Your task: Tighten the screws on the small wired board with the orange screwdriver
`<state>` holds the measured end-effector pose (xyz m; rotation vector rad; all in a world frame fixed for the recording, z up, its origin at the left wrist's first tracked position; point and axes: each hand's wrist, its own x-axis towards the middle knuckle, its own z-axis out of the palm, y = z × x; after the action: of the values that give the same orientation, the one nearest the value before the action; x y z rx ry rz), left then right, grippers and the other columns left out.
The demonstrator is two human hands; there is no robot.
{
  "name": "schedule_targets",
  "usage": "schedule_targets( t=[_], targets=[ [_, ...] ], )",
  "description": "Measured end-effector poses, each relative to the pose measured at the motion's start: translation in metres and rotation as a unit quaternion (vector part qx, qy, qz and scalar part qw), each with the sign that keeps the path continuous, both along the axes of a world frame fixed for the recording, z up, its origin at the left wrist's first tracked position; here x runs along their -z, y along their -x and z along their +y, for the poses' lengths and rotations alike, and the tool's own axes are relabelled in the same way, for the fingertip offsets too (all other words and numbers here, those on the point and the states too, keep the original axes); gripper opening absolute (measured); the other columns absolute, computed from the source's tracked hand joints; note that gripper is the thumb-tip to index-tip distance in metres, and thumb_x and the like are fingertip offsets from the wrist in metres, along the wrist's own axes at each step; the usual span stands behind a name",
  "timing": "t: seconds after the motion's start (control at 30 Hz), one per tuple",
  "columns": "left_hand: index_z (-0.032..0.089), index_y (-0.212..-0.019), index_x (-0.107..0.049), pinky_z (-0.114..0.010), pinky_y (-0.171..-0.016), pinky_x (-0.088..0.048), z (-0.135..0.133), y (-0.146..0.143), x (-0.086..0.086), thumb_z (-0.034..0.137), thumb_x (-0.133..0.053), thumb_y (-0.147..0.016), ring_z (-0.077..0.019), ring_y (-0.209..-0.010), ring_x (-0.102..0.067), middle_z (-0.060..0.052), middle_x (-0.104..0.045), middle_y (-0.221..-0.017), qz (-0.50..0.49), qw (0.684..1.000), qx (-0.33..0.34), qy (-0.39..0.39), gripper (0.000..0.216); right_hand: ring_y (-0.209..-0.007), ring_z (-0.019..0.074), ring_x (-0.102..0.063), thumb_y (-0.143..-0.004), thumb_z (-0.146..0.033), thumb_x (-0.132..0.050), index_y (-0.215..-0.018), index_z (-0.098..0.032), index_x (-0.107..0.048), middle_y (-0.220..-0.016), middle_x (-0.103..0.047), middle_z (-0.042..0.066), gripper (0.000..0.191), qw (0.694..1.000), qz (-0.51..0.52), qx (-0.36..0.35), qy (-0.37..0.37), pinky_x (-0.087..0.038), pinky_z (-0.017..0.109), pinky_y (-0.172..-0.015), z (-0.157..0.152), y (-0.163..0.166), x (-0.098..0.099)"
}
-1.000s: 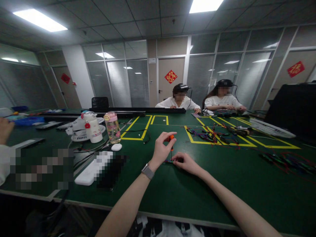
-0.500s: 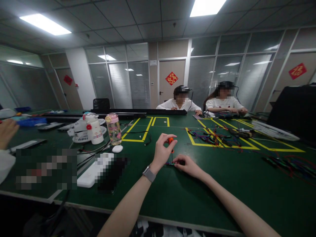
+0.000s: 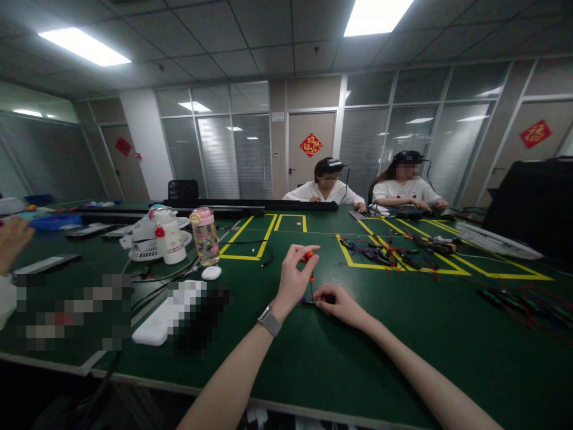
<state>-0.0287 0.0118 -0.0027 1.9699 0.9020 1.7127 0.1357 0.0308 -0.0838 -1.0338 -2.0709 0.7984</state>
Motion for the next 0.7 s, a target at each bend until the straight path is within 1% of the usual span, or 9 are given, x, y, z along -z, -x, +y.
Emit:
schedule_targets(
  t=[0.1, 0.17, 0.23, 0.3, 0.37, 0.43, 0.57, 0.63, 0.7],
  targets=[
    [0.025, -0.124, -0.056, -0.03, -0.089, -0.045, 0.0004, -0.0014, 0.0008, 0.027, -0.042, -0.094, -0.0158, -0.101, -0.058, -0.006, -0.059, -0.114, -0.008, 0.998, 0.057, 0.017, 0.033, -0.071, 0.0155, -0.057, -0.075, -0.019, -0.06, -0.088, -0.013, -0.069, -0.08, -0.063, 0.005, 0.017, 1.0, -0.004, 0.003, -0.003, -0.046, 0.028, -0.068, -0.0003, 0.0006, -0.0002],
    [0.024, -0.127, -0.053, -0.031, -0.091, -0.045, 0.0002, -0.0025, 0.0012, 0.026, -0.041, -0.094, -0.0159, -0.101, -0.058, -0.006, -0.06, -0.114, -0.012, 0.997, 0.074, 0.021, 0.035, -0.07, 0.0152, -0.057, -0.075, -0.02, -0.06, -0.088, -0.013, -0.069, -0.079, -0.063, 0.004, 0.018, 1.0, 0.0, 0.005, 0.001, -0.046, 0.027, -0.067, -0.0005, 0.0008, -0.0002],
    [0.023, -0.12, -0.058, -0.03, -0.086, -0.046, -0.0005, -0.003, 0.0011, 0.027, -0.047, -0.092, -0.0155, -0.093, -0.059, -0.005, -0.062, -0.103, -0.005, 0.999, 0.05, 0.01, 0.03, -0.071, 0.0151, -0.057, -0.075, -0.02, -0.06, -0.088, -0.013, -0.069, -0.079, -0.063, 0.004, 0.017, 1.0, 0.004, 0.005, 0.003, -0.046, 0.027, -0.067, -0.0006, 0.0008, -0.0002],
    [0.021, -0.106, -0.065, -0.028, -0.08, -0.046, -0.0016, -0.0027, 0.0003, 0.028, -0.055, -0.087, -0.015, -0.085, -0.057, -0.003, -0.06, -0.091, 0.005, 1.0, 0.006, -0.009, 0.023, -0.071, 0.015, -0.057, -0.075, -0.02, -0.06, -0.088, -0.014, -0.069, -0.078, -0.063, 0.004, 0.017, 1.0, 0.005, 0.004, 0.004, -0.046, 0.027, -0.067, -0.0006, 0.0007, -0.0003],
    [0.021, -0.1, -0.067, -0.028, -0.077, -0.046, -0.0026, -0.0021, -0.0008, 0.029, -0.059, -0.085, -0.0146, -0.082, -0.055, -0.002, -0.058, -0.087, 0.01, 1.0, -0.02, -0.016, 0.019, -0.07, 0.0147, -0.057, -0.075, -0.019, -0.06, -0.088, -0.014, -0.069, -0.078, -0.063, 0.004, 0.017, 1.0, 0.005, 0.003, 0.003, -0.046, 0.027, -0.067, -0.0005, 0.0005, -0.0002],
    [0.022, -0.106, -0.066, -0.028, -0.079, -0.046, -0.0033, -0.0016, -0.0018, 0.03, -0.055, -0.087, -0.0148, -0.085, -0.056, -0.003, -0.059, -0.094, 0.011, 1.0, -0.008, -0.008, 0.023, -0.069, 0.0145, -0.056, -0.075, -0.019, -0.06, -0.088, -0.014, -0.069, -0.078, -0.063, 0.004, 0.017, 1.0, 0.003, 0.003, 0.002, -0.046, 0.027, -0.066, -0.0002, 0.0003, 0.0001],
    [0.024, -0.125, -0.055, -0.031, -0.089, -0.045, -0.0036, -0.0018, -0.0021, 0.027, -0.041, -0.094, -0.0165, -0.102, -0.058, -0.007, -0.06, -0.116, -0.002, 0.998, 0.057, 0.019, 0.034, -0.069, 0.0149, -0.056, -0.075, -0.02, -0.06, -0.089, -0.014, -0.069, -0.077, -0.063, 0.004, 0.018, 1.0, 0.003, 0.0, 0.001, -0.046, 0.027, -0.065, 0.0007, 0.0, 0.0011],
    [0.023, -0.125, -0.054, -0.032, -0.09, -0.046, -0.0036, -0.002, -0.0017, 0.027, -0.042, -0.094, -0.0173, -0.103, -0.059, -0.007, -0.061, -0.115, -0.004, 0.998, 0.061, 0.019, 0.034, -0.07, 0.0151, -0.057, -0.075, -0.02, -0.06, -0.089, -0.014, -0.069, -0.078, -0.063, 0.004, 0.018, 1.0, 0.005, -0.002, 0.002, -0.046, 0.027, -0.066, 0.0006, 0.0001, 0.0009],
    [0.022, -0.117, -0.06, -0.031, -0.085, -0.047, -0.0036, -0.0018, -0.0014, 0.027, -0.047, -0.091, -0.0171, -0.095, -0.06, -0.006, -0.063, -0.104, 0.003, 0.999, 0.036, 0.004, 0.029, -0.07, 0.0152, -0.057, -0.075, -0.02, -0.06, -0.089, -0.014, -0.069, -0.079, -0.063, 0.004, 0.018, 1.0, 0.006, -0.002, 0.003, -0.046, 0.027, -0.066, -0.0001, 0.0002, 0.0001]
  ],
)
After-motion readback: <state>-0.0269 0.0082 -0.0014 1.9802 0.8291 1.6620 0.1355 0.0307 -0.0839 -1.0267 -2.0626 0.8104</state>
